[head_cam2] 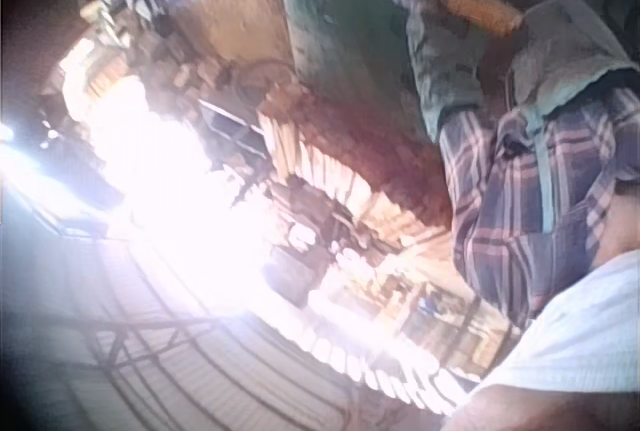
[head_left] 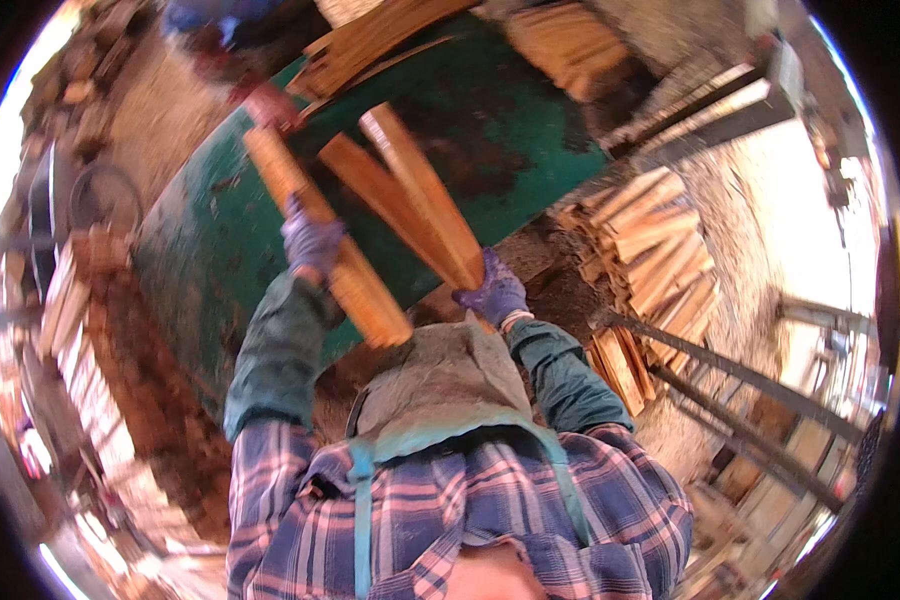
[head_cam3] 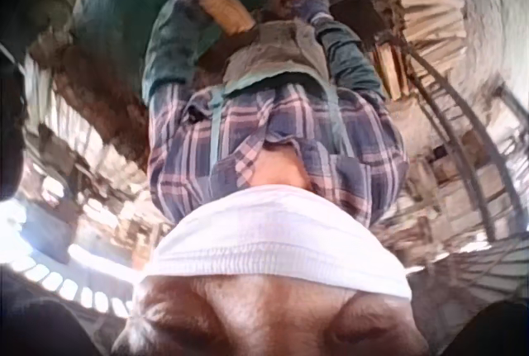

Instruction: The person picks up wooden planks from a pile and stacks them on a green metal table. The person wears purple gloves and a plaid shirt while handling the wood in a workshop environment.

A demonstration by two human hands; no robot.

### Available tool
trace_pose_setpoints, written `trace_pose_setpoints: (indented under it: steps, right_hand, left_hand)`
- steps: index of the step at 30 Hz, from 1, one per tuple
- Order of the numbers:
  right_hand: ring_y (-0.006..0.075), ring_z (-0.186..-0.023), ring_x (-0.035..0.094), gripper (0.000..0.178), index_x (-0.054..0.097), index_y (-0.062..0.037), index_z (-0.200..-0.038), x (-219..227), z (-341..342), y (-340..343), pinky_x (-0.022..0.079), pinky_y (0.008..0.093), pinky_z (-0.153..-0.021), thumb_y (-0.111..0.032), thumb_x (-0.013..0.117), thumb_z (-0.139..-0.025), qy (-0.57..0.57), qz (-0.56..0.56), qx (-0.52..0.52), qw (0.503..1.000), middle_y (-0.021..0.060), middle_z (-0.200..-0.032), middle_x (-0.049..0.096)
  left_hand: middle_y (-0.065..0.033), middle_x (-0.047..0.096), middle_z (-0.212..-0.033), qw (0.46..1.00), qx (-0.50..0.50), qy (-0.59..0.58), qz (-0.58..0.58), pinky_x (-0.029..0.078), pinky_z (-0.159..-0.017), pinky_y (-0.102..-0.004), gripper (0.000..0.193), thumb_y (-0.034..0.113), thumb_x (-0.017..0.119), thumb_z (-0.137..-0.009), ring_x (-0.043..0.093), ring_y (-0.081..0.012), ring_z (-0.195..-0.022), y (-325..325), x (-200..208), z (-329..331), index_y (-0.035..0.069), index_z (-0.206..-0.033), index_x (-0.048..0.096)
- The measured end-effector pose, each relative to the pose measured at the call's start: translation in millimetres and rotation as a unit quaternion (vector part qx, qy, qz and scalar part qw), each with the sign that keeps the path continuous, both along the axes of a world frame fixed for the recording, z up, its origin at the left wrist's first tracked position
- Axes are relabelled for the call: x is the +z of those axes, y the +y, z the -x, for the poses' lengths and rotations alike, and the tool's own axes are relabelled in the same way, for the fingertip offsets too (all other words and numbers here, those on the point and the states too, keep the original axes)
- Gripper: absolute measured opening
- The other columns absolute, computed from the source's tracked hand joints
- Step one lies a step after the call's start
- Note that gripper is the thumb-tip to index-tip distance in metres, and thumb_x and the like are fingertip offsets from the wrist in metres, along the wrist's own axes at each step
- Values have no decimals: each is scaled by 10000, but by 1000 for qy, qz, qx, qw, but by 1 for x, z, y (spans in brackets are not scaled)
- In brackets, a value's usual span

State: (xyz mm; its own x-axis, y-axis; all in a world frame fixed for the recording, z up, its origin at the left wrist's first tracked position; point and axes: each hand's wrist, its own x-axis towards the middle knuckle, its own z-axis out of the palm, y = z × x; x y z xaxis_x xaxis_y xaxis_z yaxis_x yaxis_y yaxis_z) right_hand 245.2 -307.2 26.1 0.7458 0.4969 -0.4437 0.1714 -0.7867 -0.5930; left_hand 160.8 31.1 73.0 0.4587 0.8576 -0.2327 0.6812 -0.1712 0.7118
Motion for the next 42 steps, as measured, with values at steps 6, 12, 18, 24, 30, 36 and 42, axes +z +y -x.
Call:
trace_pose_setpoints:
  steps: [6, 12, 18, 24, 30, 36, 42]
  right_hand:
    - [384, -1253, 589, 1018, 431, -44, -1477, 11, 30, -115, 479, 437, -1054, -426, 917, -669, -15, -43, -93, 995, 224, -1379, 586]
    - [290, -1127, 650, 893, 505, -28, -1366, 9, 94, -216, 509, 389, -995, -321, 951, -651, 36, -38, -429, 902, 170, -1234, 666]
    - [229, -940, 690, 645, 598, 41, -1227, -39, 38, -235, 565, 367, -843, -247, 917, -746, 49, -221, -616, 755, 140, -1109, 716]
    - [254, -854, 693, 596, 643, 45, -1192, -113, -106, -270, 565, 385, -772, -239, 918, -746, -14, -228, -650, 725, 143, -1036, 733]
    - [333, -1177, 646, 718, 619, 69, -1273, -130, -287, -296, 480, 430, -1041, -448, 824, -819, -93, 25, -548, 831, 247, -1232, 686]
    - [299, -985, 684, 439, 628, -51, -1285, -25, -312, -191, 573, 455, -871, -382, 642, -998, 241, -377, -421, 789, 143, -1158, 710]
    - [377, -1323, 529, 865, 483, 32, -1454, 31, -399, -9, 430, 460, -1106, -602, 684, -900, 227, -366, -435, 790, 223, -1457, 550]
  left_hand:
    - [-145, 327, -1615, 972, -81, -183, 123, 273, -1214, -317, 942, -15, 714, -749, 282, -266, -1508, 57, -28, 99, 36, -1583, 279]
    - [-62, 280, -1653, 985, -53, -119, 115, 250, -1216, -355, 966, -157, 567, -737, 249, -245, -1523, 72, -19, 149, 117, -1607, 251]
    - [-121, 354, -1615, 992, -100, 37, -71, 328, -1198, -397, 957, -31, 742, -801, 350, -303, -1478, 26, -9, 119, 152, -1605, 258]
    - [-176, 429, -1565, 978, -22, 151, -143, 417, -1147, -453, 1017, -41, 707, -791, 512, -379, -1363, -15, -2, 80, 297, -1612, 211]
    - [-122, 379, -1585, 995, -16, 78, -60, 325, -1197, -380, 955, -73, 702, -762, 392, -286, -1434, 2, -7, 90, 146, -1589, 277]
    - [-227, 474, -1490, 966, -9, 161, -201, 441, -1105, -437, 970, 12, 745, -756, 506, -413, -1342, -9, -14, 84, 222, -1592, 299]
    - [-229, 531, -1342, 949, 36, 247, -195, 487, -1035, -499, 1045, 123, 821, -749, 570, -445, -1221, -14, -13, 81, 272, -1611, 250]
